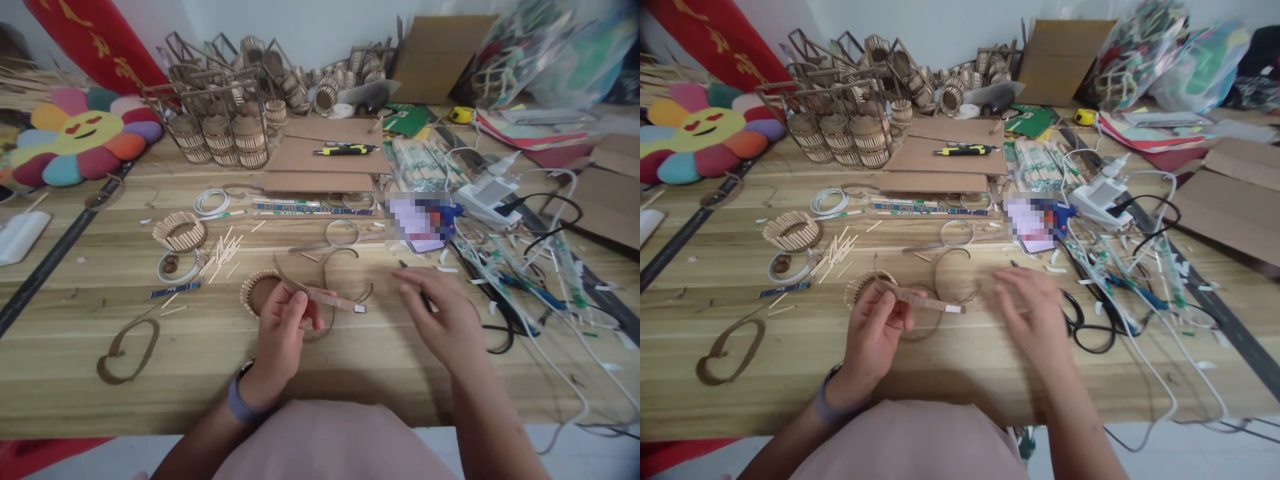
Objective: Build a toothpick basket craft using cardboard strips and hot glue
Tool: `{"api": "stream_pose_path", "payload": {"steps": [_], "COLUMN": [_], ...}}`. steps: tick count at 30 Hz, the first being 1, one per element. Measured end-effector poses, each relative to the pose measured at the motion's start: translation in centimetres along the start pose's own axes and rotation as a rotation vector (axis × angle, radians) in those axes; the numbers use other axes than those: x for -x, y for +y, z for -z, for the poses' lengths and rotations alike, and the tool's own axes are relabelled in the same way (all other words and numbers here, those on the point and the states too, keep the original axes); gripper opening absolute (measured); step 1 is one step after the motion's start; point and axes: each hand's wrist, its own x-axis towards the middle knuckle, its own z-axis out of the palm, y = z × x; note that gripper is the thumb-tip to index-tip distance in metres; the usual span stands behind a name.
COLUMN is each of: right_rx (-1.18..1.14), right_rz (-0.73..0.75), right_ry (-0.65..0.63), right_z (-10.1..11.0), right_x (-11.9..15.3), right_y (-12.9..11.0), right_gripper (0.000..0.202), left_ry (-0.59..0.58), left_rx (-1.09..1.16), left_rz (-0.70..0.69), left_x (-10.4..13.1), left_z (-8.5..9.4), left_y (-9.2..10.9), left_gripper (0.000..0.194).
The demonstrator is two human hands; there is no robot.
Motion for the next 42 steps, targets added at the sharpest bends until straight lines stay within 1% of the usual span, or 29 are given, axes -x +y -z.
{"api": "stream_pose_path", "payload": {"steps": [2,4,6,8,10,12,14,16,18,21,24,30,33,35,37,39,42], "right_rx": [-0.211,-0.360,-0.430,-0.453,-0.464,-0.463,-0.440,-0.408,-0.377,-0.352,-0.364,-0.374,-0.367,-0.356,-0.334,-0.282,-0.136], "right_rz": [0.013,0.009,-0.028,-0.068,-0.075,-0.055,-0.031,-0.003,0.018,0.023,0.017,0.015,0.001,0.005,0.012,0.021,0.071], "right_ry": [-0.202,-0.316,-0.369,-0.384,-0.375,-0.356,-0.332,-0.304,-0.283,-0.295,-0.323,-0.322,-0.321,-0.326,-0.322,-0.258,-0.033], "right_z": [-0.7,-1.2,-1.4,-1.5,-1.5,-1.5,-1.5,-1.6,-1.6,-1.7,-1.7,-1.5,-1.3,-1.3,-1.3,-1.5,-1.8], "right_x": [-0.2,-0.5,-0.8,-1.0,-1.0,-1.1,-1.0,-1.0,-0.9,-0.9,-1.1,-1.2,-1.2,-1.2,-1.2,-1.0,-0.6], "right_y": [-2.1,-3.9,-5.1,-5.8,-6.3,-6.8,-7.3,-7.8,-8.1,-8.3,-8.2,-7.9,-7.8,-7.8,-7.8,-7.9,-8.3], "right_gripper": [0.021,0.017,0.018,0.022,0.021,0.020,0.019,0.019,0.019,0.020,0.020,0.020,0.020,0.020,0.020,0.013,0.005], "left_ry": [-0.008,-0.013,-0.010,-0.041,-0.114,-0.168,-0.145,-0.092,-0.074,-0.095,-0.101,-0.119,-0.133,-0.127,-0.096,-0.043,0.052], "left_rx": [0.049,0.081,0.077,0.032,-0.063,-0.191,-0.318,-0.405,-0.453,-0.476,-0.470,-0.397,-0.334,-0.317,-0.318,-0.321,-0.328], "left_rz": [-0.007,-0.021,-0.051,-0.094,-0.093,-0.053,-0.040,-0.095,-0.170,-0.237,-0.228,-0.103,-0.049,-0.020,0.011,0.028,0.010], "left_x": [0.0,0.1,0.1,0.3,0.5,0.7,0.9,0.9,0.9,0.9,1.0,1.0,0.9,0.8,0.7,0.7,0.8], "left_z": [0.0,0.1,0.3,0.4,0.4,0.4,0.3,0.3,0.3,0.2,0.1,0.0,-0.2,-0.3,-0.3,-0.3,-0.2], "left_y": [0.0,-0.1,-0.2,-0.4,-0.5,-0.5,-0.6,-0.6,-0.5,-0.4,-0.4,-0.2,0.1,0.2,0.1,-0.2,-0.6], "left_gripper": [0.033,0.031,0.031,0.034,0.038,0.033,0.024,0.017,0.012,0.006,0.006,0.017,0.019,0.022,0.026,0.027,0.026]}}
